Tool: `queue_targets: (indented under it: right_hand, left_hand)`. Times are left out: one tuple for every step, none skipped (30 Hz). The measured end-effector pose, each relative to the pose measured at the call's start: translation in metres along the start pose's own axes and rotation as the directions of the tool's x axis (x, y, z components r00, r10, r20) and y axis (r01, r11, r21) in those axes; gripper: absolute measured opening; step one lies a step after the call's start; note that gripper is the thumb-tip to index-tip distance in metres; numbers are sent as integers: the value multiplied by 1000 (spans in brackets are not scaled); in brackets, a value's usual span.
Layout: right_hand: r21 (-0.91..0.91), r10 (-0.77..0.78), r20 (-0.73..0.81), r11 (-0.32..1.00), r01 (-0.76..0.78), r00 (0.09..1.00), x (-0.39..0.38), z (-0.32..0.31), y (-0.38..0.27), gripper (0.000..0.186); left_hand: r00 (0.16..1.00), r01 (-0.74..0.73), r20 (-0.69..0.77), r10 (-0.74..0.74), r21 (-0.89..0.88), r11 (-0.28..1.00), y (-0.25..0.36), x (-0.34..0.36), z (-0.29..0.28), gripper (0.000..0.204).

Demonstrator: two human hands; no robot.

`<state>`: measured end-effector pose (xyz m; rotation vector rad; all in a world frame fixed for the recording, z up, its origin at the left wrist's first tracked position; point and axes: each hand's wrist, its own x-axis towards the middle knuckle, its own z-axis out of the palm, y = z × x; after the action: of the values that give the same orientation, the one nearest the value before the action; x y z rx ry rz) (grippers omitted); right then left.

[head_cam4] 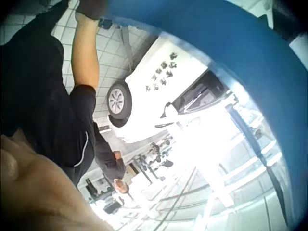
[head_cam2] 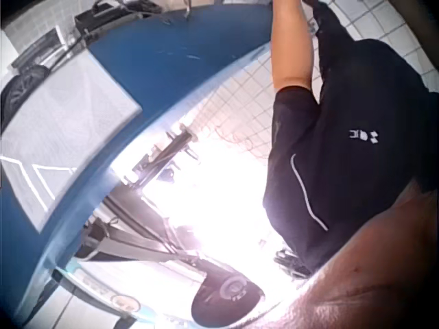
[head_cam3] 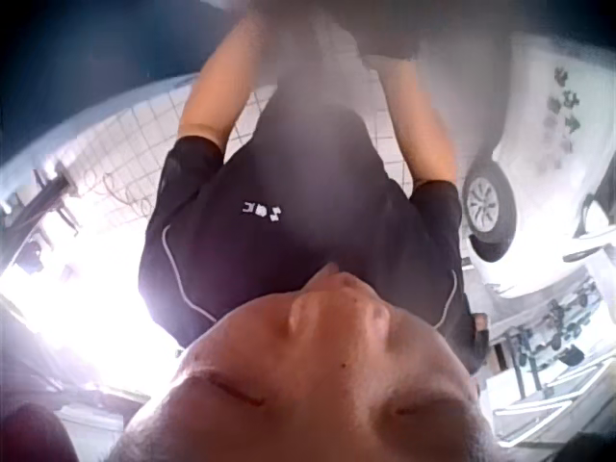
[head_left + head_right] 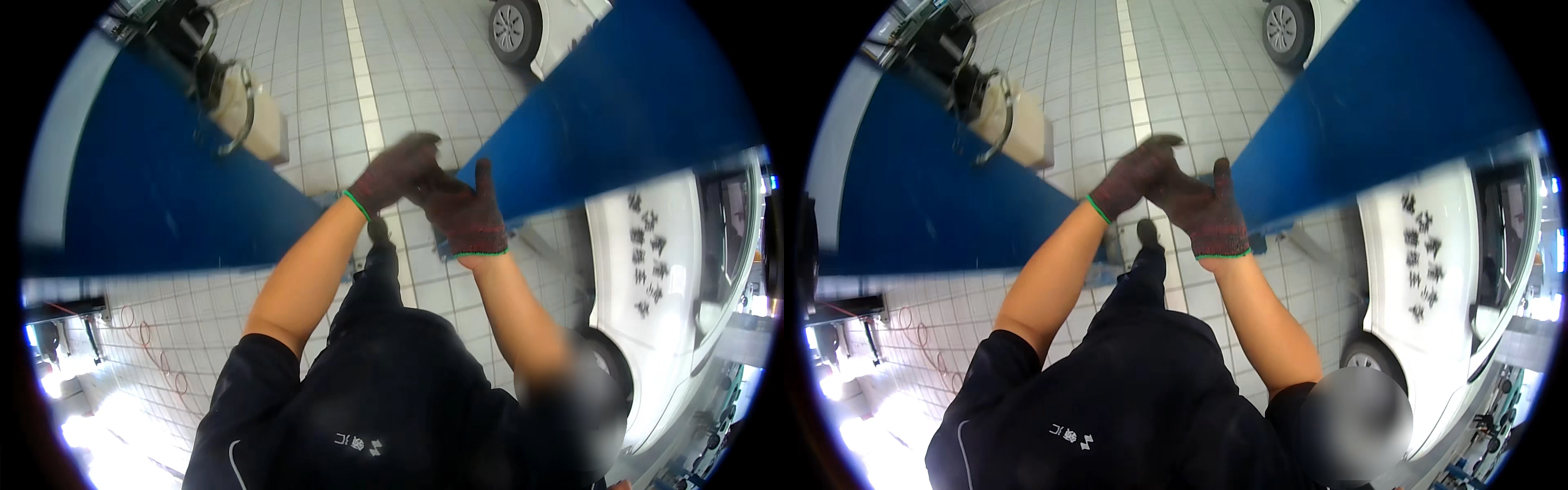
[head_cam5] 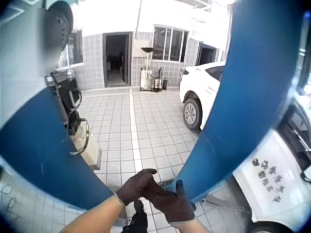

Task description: The person operates a vehicle lift to raise a white car, then uses a pneumatic impact wrench and a cordless drill to remove bolts from the car's undercarriage. The person works on the underside of the vehicle, removing fasteners and placing tools on a nearby cart.

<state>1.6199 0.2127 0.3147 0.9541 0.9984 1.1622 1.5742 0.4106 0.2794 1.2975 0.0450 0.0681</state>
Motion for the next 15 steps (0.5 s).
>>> queue_targets:
  right_hand:
    - [275, -22, 79, 961, -1, 997, 28, 30, -12, 58]
    - [522, -45, 161, 852, -46, 986, 58, 62, -28, 57]
    - [874, -135, 269, 450, -183, 954, 93, 90, -22, 56]
    - [934, -271, 317, -76, -349, 909, 119, 120, -19, 56]
    - [949, 53, 314, -4, -315, 948, 136, 148, -35, 59]
    - [926, 94, 312, 194, -324, 946, 165, 165, -37, 61]
    - [811, 100, 277, 509, -289, 956, 191, 186, -40, 62]
    - [598, 105, 251, 765, -239, 962, 222, 209, -47, 63]
    - [200, 46, 221, 975, -91, 974, 247, 237, -56, 63]
    - [-239, -30, 222, 967, 84, 975, 273, 267, -65, 63]
    - [-594, -113, 326, 748, 296, 939, 295, 294, -77, 64]
    - [-873, -193, 420, 179, 453, 887, 318, 322, -90, 65]
    - [-862, -272, 492, -288, 418, 827, 345, 348, -102, 67]
    - [-918, -278, 391, -184, 351, 877, 352, 381, -131, 69]
    - [-916, -337, 400, -171, 363, 852, 366, 417, -160, 69]
  left_hand:
    - [999, -53, 7, 54, 348, 936, -6, 47, -16, 50]
    - [936, -328, 151, 318, 704, 630, -22, 87, -42, 49]
    - [801, -484, 380, 463, 866, 127, -36, 130, -72, 50]
    - [863, -403, 330, 382, 907, 126, -37, 171, -91, 45]
    - [917, -314, 270, 294, 943, 113, -34, 212, -109, 40]
    - [956, -234, 208, 205, 965, 117, -33, 245, -138, 29]
    - [971, -209, 194, 137, 973, 102, -31, 281, -165, 30]
    - [991, -134, 133, 15, 980, 149, -25, 321, -186, 31]
    - [991, -51, 72, -110, 982, 185, -19, 360, -208, 32]
    - [990, -31, 47, -136, 993, 115, -12, 396, -234, 32]
    - [989, -19, 26, -149, 999, 43, -6, 436, -263, 33]
    - [987, -4, -1, -160, 1000, -28, -2, 479, -295, 34]
    - [999, 16, -18, -42, 999, -34, -29, 510, -346, 37]
    - [985, 173, -174, -7, 983, -59, -40, 539, -403, 41]
    - [946, 321, -324, -30, 944, -80, -18, 576, -434, 41]
